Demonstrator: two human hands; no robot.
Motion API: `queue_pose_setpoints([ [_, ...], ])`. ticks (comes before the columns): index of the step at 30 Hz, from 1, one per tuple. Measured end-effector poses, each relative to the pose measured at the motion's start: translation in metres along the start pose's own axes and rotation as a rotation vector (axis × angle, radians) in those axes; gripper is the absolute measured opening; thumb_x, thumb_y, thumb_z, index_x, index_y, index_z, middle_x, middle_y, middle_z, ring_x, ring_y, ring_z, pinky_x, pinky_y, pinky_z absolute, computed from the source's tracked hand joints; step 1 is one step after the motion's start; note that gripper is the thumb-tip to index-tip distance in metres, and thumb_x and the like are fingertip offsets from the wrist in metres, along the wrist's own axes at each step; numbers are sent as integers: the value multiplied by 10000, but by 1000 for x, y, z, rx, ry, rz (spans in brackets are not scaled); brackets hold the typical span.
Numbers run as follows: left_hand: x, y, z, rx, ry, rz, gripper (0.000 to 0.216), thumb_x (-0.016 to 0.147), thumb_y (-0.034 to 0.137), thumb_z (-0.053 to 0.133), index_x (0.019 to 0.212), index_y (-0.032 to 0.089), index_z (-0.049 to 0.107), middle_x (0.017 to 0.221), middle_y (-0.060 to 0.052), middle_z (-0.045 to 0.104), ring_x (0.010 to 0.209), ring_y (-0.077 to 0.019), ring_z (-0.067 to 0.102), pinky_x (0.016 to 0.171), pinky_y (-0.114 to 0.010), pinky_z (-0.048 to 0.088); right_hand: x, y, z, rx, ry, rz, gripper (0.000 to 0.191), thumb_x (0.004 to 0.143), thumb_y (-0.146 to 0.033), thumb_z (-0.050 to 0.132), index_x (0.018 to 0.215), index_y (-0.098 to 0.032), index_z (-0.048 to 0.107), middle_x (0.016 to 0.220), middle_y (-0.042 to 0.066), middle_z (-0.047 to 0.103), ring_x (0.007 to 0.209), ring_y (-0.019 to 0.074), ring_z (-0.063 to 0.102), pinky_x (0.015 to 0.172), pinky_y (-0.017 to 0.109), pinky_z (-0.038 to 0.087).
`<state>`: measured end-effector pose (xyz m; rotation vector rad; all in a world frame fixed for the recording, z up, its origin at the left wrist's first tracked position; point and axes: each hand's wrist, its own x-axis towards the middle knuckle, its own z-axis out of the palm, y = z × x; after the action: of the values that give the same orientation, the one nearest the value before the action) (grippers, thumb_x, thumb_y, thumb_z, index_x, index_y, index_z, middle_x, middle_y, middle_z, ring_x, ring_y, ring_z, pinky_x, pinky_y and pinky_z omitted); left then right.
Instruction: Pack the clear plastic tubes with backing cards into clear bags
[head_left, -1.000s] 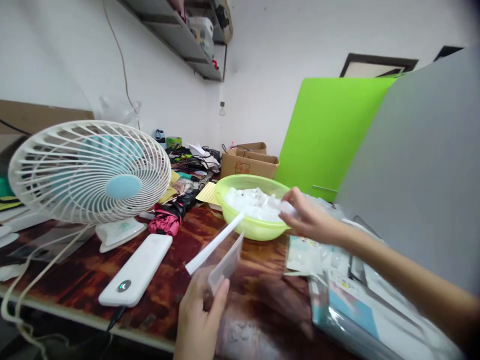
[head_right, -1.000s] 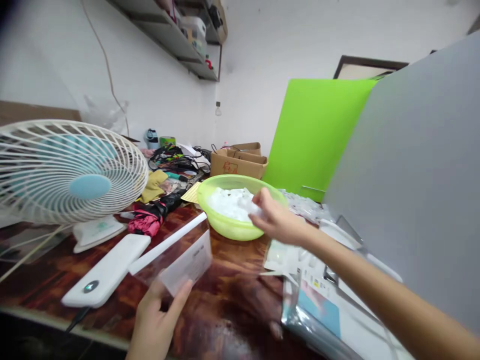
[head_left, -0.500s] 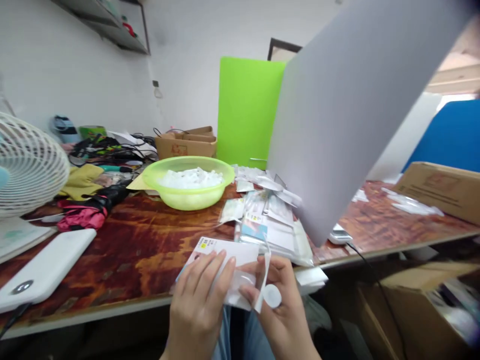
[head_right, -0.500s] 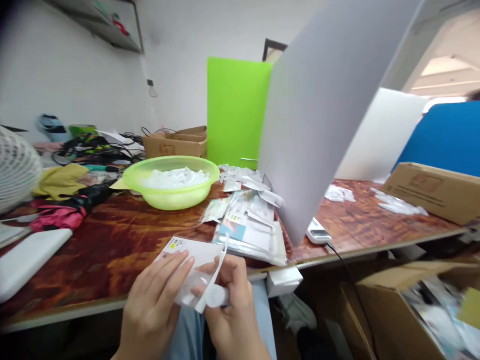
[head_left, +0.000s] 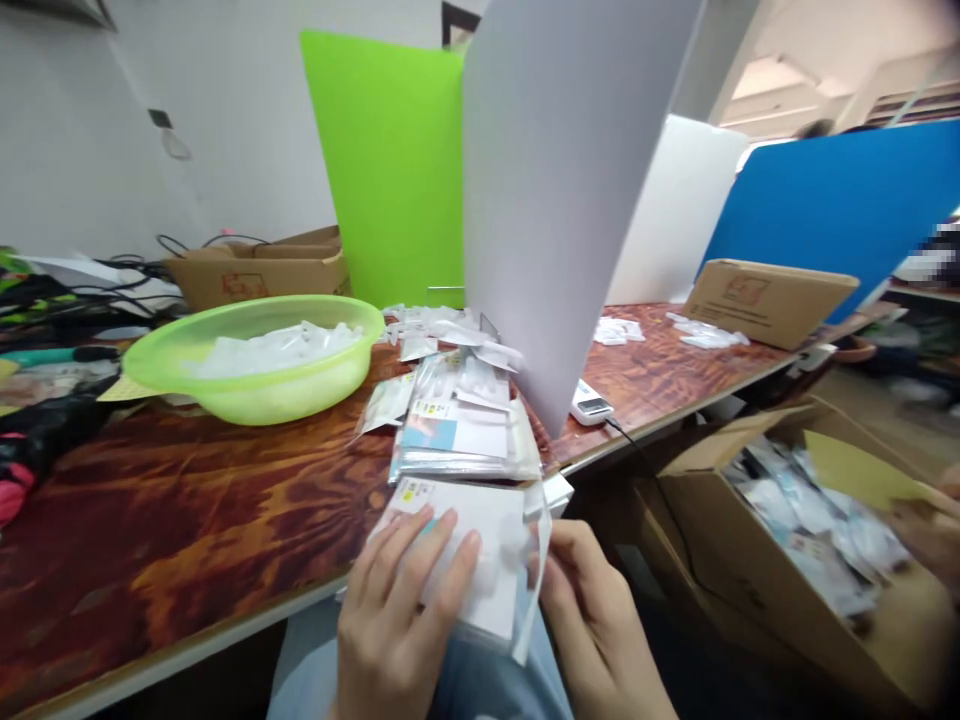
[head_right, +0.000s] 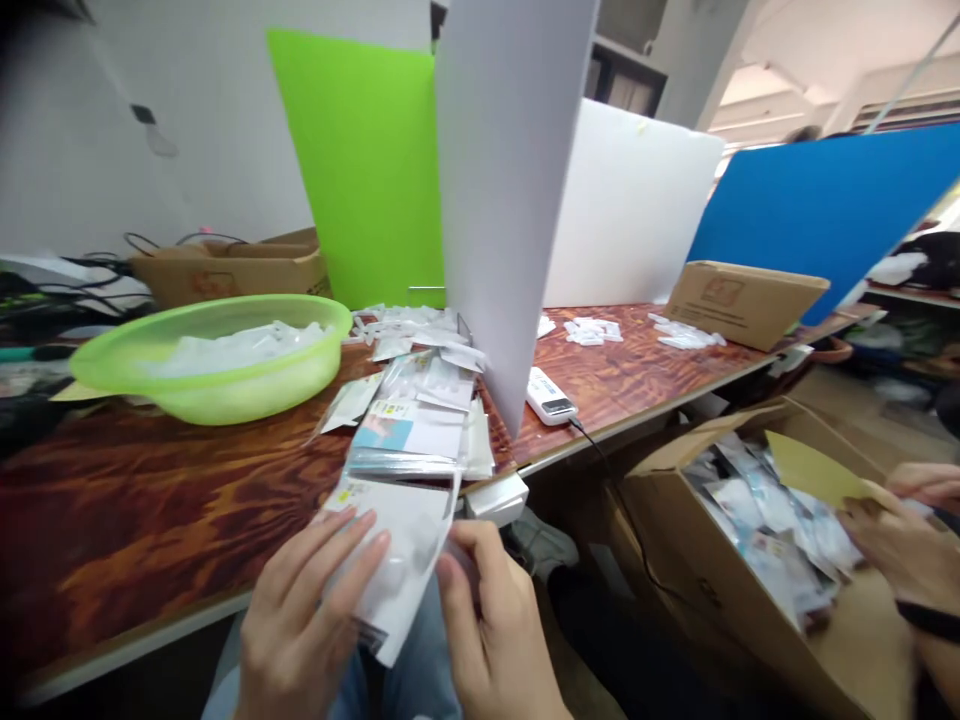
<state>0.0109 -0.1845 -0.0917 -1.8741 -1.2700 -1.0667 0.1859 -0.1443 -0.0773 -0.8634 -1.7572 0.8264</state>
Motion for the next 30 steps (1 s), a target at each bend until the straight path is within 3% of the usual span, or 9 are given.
queue_pose_setpoints([
  [4, 6, 6, 13, -80, -15, 125, 263, 927, 88, 434, 1061, 146, 653, 1040, -108, 709, 1159, -242, 580, 989, -429, 440, -6, 0, 0, 54, 148, 69, 87, 858, -300, 633, 888, -232, 588, 711, -25, 585, 543, 107, 568, 464, 184, 448],
  [8, 8, 17, 25, -131, 3, 101, 248, 936, 113, 432, 1054, 128, 649, 1015, -113, 718, 1129, -222, 608, 973, -392, 468, -13, 10, 0, -73, 293, 10, 108, 886, -257, 573, 952, -255, 487, 724, -31, 601, 560, 114, 593, 508, 187, 493],
  [12, 4, 19, 29, -110, 13, 53, 286, 929, 87, 403, 1028, 152, 663, 1000, -88, 726, 1098, -201, 626, 982, -368, 458, -10, 19, -8, -146, 93, -117, 115, 940, -274, 471, 990, -258, 574, 804, 4, 572, 681, 126, 615, 616, 213, 525],
  [17, -1, 11, 25, -54, -58, 52, 282, 927, 98, 410, 1076, 153, 643, 1026, -99, 727, 1094, -217, 630, 922, -354, 502, -15, 48, -8, -297, 256, -402, 240, 937, -366, 468, 1068, -285, 651, 917, 61, 647, 785, 202, 624, 649, 311, 522],
  [20, 4, 8, 21, -20, -25, 78, 281, 946, 132, 401, 1034, 199, 659, 968, -45, 748, 1021, -174, 668, 960, -324, 486, -17, 67, -7, -489, 149, -608, 323, 929, -305, 446, 1180, -312, 649, 960, 53, 745, 906, 286, 634, 731, 431, 499],
  [22, 7, 7, 20, -5, -13, 94, 305, 961, 151, 377, 1013, 220, 669, 938, -15, 756, 974, -144, 686, 986, -296, 468, -13, 73, -9, -523, 70, -647, 364, 934, -294, 425, 1239, -329, 621, 954, 37, 761, 872, 295, 645, 713, 460, 499],
  [24, 8, 5, 21, -12, -26, 96, 305, 963, 155, 377, 1005, 226, 671, 936, -12, 757, 966, -134, 689, 979, -279, 472, -5, 68, -14, -477, 17, -640, 348, 925, -285, 461, 1222, -356, 628, 916, 26, 761, 803, 272, 655, 674, 437, 521],
  [28, 4, -2, 26, -93, 72, 97, 224, 942, 173, 452, 987, 227, 665, 944, -26, 745, 1033, -156, 660, 937, -297, 502, 24, 33, -28, -295, 227, -568, 458, 844, -389, 644, 1294, -369, 558, 1124, 80, 676, 975, 275, 640, 724, 411, 552],
  [30, 4, -10, 23, -143, 101, 136, 221, 938, 165, 458, 1020, 213, 658, 979, -37, 734, 1109, -173, 619, 963, -321, 488, 45, 8, -35, -301, 22, -593, 474, 816, -363, 693, 1272, -371, 564, 1198, 77, 654, 1058, 278, 628, 864, 453, 524],
])
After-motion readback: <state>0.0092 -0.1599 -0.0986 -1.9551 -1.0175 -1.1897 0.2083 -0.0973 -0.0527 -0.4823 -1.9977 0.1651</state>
